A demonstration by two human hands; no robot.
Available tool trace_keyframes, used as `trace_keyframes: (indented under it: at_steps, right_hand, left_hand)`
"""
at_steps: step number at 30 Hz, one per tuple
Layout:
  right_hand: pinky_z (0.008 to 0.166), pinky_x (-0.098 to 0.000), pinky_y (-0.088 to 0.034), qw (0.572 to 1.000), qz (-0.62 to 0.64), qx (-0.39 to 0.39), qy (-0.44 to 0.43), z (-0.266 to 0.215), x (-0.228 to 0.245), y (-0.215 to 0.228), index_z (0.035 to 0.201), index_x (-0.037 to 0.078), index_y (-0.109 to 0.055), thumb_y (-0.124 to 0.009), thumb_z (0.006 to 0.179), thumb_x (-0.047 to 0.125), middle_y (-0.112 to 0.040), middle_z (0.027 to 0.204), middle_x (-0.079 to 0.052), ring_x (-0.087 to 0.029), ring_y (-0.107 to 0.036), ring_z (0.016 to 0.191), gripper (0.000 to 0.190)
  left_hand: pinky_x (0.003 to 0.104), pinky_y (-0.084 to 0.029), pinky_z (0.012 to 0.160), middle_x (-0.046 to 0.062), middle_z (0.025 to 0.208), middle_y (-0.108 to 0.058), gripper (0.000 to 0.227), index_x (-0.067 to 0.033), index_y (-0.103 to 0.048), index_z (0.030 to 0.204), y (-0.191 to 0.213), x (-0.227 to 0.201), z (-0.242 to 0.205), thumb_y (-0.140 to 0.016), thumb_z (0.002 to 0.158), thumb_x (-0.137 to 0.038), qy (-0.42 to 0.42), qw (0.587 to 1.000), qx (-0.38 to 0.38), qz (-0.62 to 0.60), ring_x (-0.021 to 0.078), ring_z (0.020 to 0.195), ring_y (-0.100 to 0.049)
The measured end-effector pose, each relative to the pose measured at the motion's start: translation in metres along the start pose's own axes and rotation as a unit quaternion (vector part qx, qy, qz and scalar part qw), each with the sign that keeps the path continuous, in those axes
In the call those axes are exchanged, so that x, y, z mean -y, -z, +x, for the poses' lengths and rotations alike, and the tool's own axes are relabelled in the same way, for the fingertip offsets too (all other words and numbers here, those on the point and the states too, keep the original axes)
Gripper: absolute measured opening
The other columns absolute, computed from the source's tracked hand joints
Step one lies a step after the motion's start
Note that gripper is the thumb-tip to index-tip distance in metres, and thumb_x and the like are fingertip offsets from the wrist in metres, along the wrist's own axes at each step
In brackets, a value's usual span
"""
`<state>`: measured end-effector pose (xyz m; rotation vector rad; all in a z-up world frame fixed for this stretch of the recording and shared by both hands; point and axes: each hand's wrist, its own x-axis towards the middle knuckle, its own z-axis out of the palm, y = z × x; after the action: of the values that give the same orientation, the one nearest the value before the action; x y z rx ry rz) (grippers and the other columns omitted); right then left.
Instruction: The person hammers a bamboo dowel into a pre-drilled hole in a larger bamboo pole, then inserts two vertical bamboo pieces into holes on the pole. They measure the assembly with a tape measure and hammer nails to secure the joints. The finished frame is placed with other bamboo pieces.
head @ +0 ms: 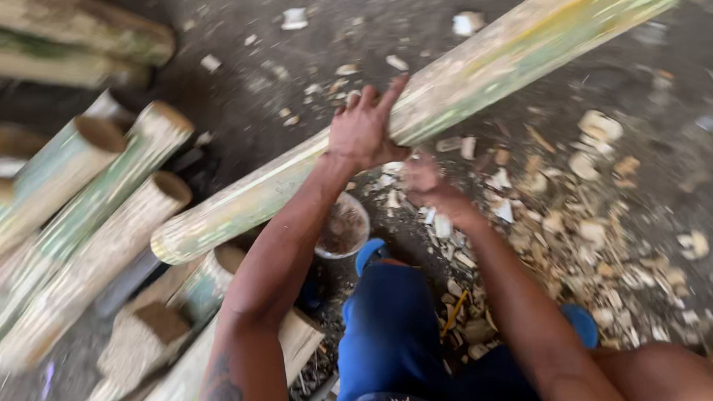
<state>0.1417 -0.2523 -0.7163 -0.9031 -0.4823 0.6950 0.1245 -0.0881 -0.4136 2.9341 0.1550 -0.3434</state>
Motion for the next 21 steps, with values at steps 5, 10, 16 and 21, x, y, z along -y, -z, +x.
trace_keyframes:
  at_steps: [5,10,16,21]
  right_hand:
    - [0.108,-0.0407,-0.05,0.958,0.219,-0.135,0.124,-0.03,-0.016,-0.026,0.136,0.005,-0.046,-0.079,0.095,0.009,-0.056,0.138,-0.012,-0.024,-0.057,0.13,0.053]
    - [0.111,-0.0483,-0.051,0.918,0.112,-0.31,0.219,-0.101,0.149,-0.011,0.143,0.004,-0.037,-0.081,0.087,0.006,-0.062,0.131,-0.011,-0.027,-0.062,0.122,0.071]
    - [0.113,-0.0611,-0.052,0.852,0.105,-0.454,0.238,-0.188,0.233,-0.01,0.141,0.016,-0.028,-0.095,0.071,0.025,-0.06,0.123,-0.01,-0.027,-0.063,0.125,0.098]
    - [0.111,-0.0531,-0.051,0.845,0.157,-0.458,0.229,-0.235,0.207,0.001,0.145,0.008,-0.039,-0.096,0.062,0.05,-0.064,0.131,-0.01,-0.033,-0.059,0.13,0.109]
  left_hand:
    - [0.058,-0.052,0.107,0.019,0.143,-0.051,0.124,-0.0382,-0.01,0.162,0.001,-0.134,0.003,-0.089,0.069,-0.06,-0.205,0.978,-0.009,-0.03,0.0444,0.128,-0.057]
    - [0.065,-0.035,0.118,0.012,0.16,-0.043,0.116,-0.0371,-0.011,0.161,0.006,-0.212,-0.015,-0.08,0.08,-0.082,-0.434,0.869,-0.229,-0.066,0.0417,0.143,-0.046]
    - [0.065,-0.017,0.125,0.008,0.169,-0.022,0.118,-0.0271,-0.013,0.164,-0.032,-0.121,-0.032,-0.078,0.074,-0.068,-0.276,0.952,-0.124,-0.048,0.0295,0.156,-0.021]
    - [0.065,-0.013,0.122,0.005,0.17,-0.016,0.116,-0.0259,-0.011,0.166,-0.075,-0.09,-0.044,-0.085,0.078,-0.047,-0.225,0.963,-0.124,0.077,0.0297,0.156,-0.012]
